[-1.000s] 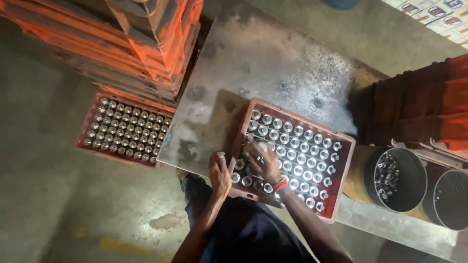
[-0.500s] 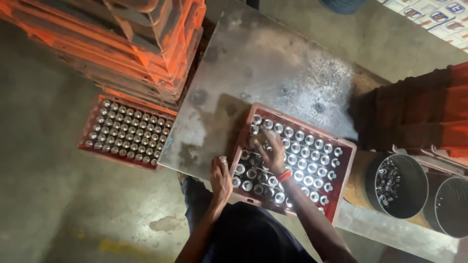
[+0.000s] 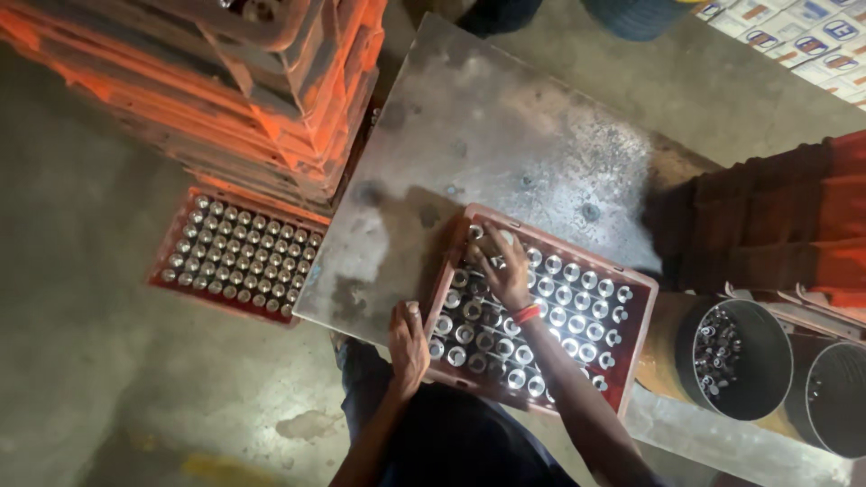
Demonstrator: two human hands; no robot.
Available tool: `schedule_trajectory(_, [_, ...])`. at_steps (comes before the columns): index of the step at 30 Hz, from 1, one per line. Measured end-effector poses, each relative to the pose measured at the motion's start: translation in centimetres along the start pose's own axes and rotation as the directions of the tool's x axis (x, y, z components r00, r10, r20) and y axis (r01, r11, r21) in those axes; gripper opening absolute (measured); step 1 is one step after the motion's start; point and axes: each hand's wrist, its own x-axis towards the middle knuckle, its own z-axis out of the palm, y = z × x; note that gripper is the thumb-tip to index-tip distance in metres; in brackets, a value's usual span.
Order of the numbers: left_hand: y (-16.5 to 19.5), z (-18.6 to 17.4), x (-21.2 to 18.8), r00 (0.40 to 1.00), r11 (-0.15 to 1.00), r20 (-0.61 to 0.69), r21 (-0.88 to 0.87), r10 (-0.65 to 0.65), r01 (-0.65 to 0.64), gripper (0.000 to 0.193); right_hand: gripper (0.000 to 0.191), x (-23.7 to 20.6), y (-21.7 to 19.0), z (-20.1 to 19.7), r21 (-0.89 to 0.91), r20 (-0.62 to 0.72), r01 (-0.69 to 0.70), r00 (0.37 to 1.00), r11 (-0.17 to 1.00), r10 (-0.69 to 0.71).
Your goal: The person repeatedly picks small metal caps from a red crate, inspects them, and places them into a nearby metal bin. The person continues this repetitive sorting process throughout the clip.
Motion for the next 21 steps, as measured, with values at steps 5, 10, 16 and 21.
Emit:
schedule_trajectory(5, [-1.0, 0.3, 0.1, 0.984, 0.964, 0.037, 0.196, 0.175, -0.179, 0.039, 0.047, 1.6, 2.0, 0.4, 0.277, -0.266, 0.012, 0.962, 0.961, 0.065])
schedule_trajectory(10, [-1.0, 0.6, 0.2, 1.0, 0.995, -0.005, 0.095, 0.031, -0.03, 0.039, 0.056, 2.3, 2.9, 0.8, 0.159, -0.138, -0.074, 0.986, 0.984, 0.096])
schedule_trajectory(16, [0.2, 0.1, 0.1, 1.0, 1.0, -0.01, 0.015, 0.008, -0.008, 0.042, 0.052, 1.7, 2.7, 0.4, 0.242, 0.014, -0.215, 0.976, 0.946, 0.218])
schedule_trajectory(21, [-0.6, 0.4, 0.2, 1.0, 0.997, -0.004, 0.082, -0.008, 0.009, 0.043, 0.055, 1.4, 2.9, -1.3, 0.079, -0.148, -0.081, 0.985, 0.994, 0.092])
